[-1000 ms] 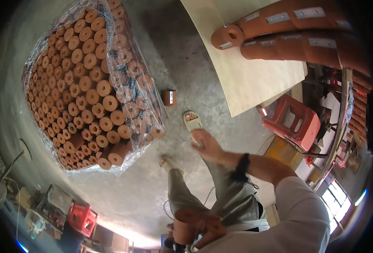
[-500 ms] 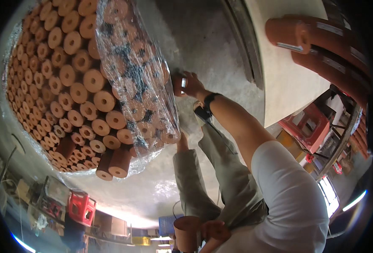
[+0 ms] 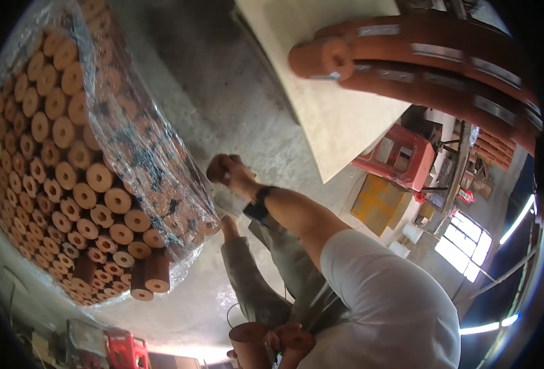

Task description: The recorder picks up cylindrical clay or wood components, stacks them, and then uses a power screwdriver to attach metal brackets to the components on a workbench.

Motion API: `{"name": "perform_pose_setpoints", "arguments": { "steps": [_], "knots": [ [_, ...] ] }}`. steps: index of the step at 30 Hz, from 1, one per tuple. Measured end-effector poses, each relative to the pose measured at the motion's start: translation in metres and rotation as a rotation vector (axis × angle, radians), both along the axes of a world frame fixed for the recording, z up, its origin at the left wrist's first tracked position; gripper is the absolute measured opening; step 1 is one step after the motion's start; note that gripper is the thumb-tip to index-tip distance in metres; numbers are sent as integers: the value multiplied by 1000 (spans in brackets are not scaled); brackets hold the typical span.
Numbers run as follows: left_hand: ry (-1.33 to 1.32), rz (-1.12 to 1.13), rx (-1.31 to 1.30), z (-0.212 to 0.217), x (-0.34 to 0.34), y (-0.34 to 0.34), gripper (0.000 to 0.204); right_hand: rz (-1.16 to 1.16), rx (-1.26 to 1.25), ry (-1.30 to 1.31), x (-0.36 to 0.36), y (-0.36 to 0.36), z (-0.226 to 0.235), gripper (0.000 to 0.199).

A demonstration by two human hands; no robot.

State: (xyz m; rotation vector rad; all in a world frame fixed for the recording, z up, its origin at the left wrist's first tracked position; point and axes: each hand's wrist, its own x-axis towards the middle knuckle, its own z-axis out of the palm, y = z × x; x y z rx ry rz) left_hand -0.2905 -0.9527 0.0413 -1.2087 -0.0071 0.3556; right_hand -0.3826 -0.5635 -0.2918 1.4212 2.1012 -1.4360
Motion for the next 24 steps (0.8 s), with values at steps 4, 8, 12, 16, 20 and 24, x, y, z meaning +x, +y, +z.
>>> {"name": "perform_pose_setpoints", "arguments": {
  "steps": [4, 8, 12, 16, 20, 24],
  "knots": [
    [135, 127, 175, 18, -44, 51, 91, -3, 147, 42, 27, 20, 110, 49],
    [315, 239, 288, 46, -94, 81, 91, -28, 333, 224, 26, 76, 246, 41],
    [504, 333, 327, 70, -133, 95, 91, -125, 557, 273, 12, 129, 319, 42],
    [696, 449, 254, 79, -153, 93, 90, -62, 906, 202, -19, 174, 352, 41],
    [859, 563, 134, 81, -160, 80, 90, -220, 811, 156, -34, 204, 338, 41],
    [960, 661, 41, 76, -163, 75, 90, -243, 796, 112, -40, 215, 332, 42]
  ]
}}
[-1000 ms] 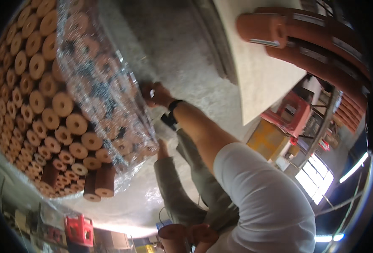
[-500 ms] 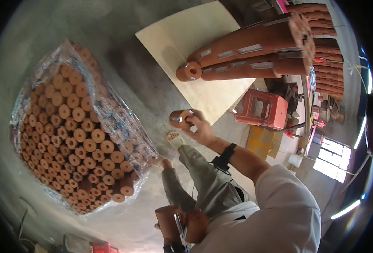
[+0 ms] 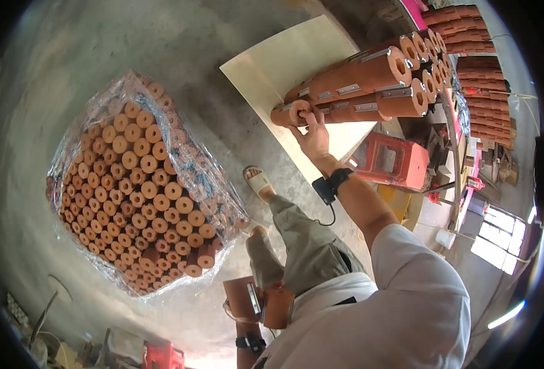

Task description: The recorder picks up cylindrical clay or wood components, stacks them, and then uses a power screwdriver to attach metal brackets to the components on a workbench.

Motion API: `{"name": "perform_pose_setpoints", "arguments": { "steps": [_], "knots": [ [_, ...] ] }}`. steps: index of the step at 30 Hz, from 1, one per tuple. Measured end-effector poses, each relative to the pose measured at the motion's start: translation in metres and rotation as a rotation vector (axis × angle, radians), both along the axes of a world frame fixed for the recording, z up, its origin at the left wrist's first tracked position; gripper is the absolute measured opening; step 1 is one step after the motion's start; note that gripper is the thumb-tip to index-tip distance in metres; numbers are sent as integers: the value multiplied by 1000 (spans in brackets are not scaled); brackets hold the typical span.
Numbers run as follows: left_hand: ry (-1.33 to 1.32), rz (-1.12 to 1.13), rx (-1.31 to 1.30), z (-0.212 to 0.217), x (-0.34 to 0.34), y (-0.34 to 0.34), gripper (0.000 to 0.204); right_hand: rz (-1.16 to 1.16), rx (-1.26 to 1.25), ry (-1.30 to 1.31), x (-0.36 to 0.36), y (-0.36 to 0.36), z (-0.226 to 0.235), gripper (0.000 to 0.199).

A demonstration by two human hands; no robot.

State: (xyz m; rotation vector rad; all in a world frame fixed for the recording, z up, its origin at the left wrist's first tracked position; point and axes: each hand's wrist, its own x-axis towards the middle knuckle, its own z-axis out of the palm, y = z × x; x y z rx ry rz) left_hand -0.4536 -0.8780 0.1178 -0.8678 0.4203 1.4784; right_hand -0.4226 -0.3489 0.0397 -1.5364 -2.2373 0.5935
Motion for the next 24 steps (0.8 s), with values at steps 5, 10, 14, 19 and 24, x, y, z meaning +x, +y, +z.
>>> {"name": "perform_pose_setpoints", "arguments": {
  "steps": [5, 10, 14, 19, 24],
  "knots": [
    [46, 109, -21, -5, -4, 16, 89, -57, -76, 41, -4, -9, -1, 43],
    [40, 148, 13, -11, -2, 45, 89, -81, -32, 36, -5, -4, -1, 43],
    [50, 163, 21, -9, -5, 61, 89, -100, -77, 44, -7, -2, -3, 44],
    [64, 177, 17, -5, -10, 73, 89, -101, -59, 32, -11, -1, 2, 46],
    [73, 166, 33, -7, -20, 90, 89, -87, -32, -30, -9, -11, 34, 55]
  ]
}}
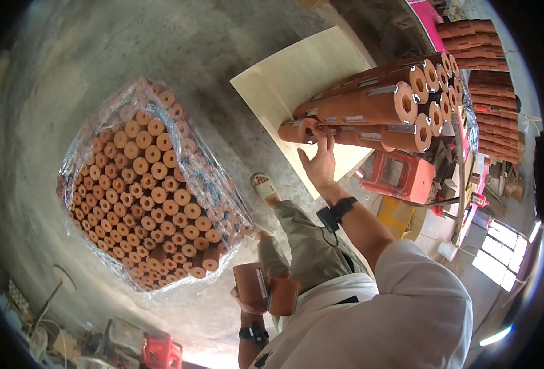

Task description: The recorder picks up cylindrical clay or wood components, stacks them, and then uses a power screwdriver to attach metal brackets to the components on a workbench.

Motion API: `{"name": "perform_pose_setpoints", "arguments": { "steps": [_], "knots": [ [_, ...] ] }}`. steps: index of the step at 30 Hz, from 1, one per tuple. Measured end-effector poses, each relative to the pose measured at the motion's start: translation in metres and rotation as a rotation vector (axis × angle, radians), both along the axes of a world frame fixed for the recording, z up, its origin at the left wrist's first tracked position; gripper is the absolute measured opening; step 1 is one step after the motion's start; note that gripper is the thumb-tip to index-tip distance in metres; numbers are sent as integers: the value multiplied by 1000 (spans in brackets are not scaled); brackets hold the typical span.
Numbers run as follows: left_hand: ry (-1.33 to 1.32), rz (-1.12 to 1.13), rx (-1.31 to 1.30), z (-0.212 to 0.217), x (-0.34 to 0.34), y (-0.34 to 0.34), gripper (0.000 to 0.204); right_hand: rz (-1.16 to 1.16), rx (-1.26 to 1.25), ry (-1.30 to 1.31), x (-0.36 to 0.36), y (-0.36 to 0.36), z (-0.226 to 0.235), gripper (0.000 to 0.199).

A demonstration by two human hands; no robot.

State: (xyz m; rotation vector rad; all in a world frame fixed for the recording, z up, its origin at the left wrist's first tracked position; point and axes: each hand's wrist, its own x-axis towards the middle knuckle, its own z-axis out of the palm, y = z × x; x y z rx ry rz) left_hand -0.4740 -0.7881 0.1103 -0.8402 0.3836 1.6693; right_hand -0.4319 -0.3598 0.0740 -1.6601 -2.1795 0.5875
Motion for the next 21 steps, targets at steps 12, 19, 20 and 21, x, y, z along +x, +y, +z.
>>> {"name": "perform_pose_setpoints", "arguments": {
  "steps": [12, 19, 20, 21],
  "knots": [
    [168, -221, -168, -17, -60, 135, 85, 611, -1149, 315, 55, -132, 94, 95],
    [90, -286, -297, 14, -67, 229, 89, 593, -614, 308, 57, -94, 108, 116],
    [95, -194, -203, 13, -67, 234, 87, 588, -620, 316, 54, -93, 110, 116],
    [92, -184, -165, 16, -65, 240, 83, 552, -627, 264, 53, -93, 112, 116]
  ]
}}
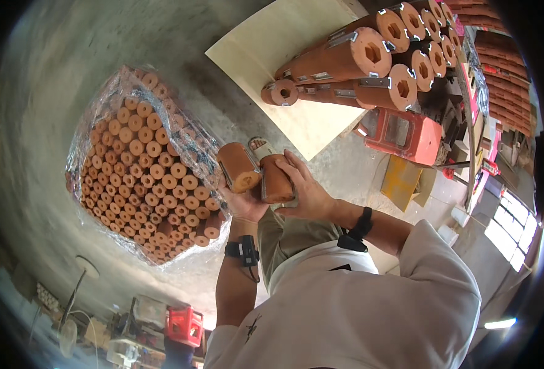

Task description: The recorder picks up cylindrical clay or wood components, stacks them, and then uses a power screwdriver to attach metal brackets to the components on a workbench.

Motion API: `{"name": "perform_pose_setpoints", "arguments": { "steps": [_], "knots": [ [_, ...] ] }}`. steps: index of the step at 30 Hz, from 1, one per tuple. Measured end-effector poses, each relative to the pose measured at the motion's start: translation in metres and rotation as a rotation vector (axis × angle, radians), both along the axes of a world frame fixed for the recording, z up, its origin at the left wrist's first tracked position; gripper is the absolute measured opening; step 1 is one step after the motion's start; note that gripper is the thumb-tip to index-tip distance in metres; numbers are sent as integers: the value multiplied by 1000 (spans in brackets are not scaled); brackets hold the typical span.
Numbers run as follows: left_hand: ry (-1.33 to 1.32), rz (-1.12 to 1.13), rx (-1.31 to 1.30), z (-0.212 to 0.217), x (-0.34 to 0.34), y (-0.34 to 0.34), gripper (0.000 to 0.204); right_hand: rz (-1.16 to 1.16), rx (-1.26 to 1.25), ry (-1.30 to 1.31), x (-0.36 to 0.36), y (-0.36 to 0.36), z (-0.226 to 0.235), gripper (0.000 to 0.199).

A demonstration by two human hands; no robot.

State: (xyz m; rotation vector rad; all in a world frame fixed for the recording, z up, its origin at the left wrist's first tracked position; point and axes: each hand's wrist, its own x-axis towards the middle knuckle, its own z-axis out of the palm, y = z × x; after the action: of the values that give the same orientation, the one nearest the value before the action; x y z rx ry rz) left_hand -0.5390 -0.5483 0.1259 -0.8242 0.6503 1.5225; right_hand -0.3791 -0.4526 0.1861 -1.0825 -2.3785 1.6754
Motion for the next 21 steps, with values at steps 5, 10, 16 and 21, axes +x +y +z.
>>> {"name": "perform_pose_setpoints", "arguments": {
  "steps": [5, 10, 16, 21],
  "knots": [
    [13, -7, -53, 8, 7, 25, 79, -89, 42, -42, 7, 3, -16, 114],
    [-14, -1, -43, 10, 6, 28, 78, -86, 215, 9, 13, 6, -19, 101],
    [-101, -9, 1, 6, 2, 25, 81, -158, 217, 66, 18, 25, -22, 93],
    [-135, -55, 82, -7, -1, 3, 98, -366, 435, 121, 0, 60, -29, 87]
  ]
}}
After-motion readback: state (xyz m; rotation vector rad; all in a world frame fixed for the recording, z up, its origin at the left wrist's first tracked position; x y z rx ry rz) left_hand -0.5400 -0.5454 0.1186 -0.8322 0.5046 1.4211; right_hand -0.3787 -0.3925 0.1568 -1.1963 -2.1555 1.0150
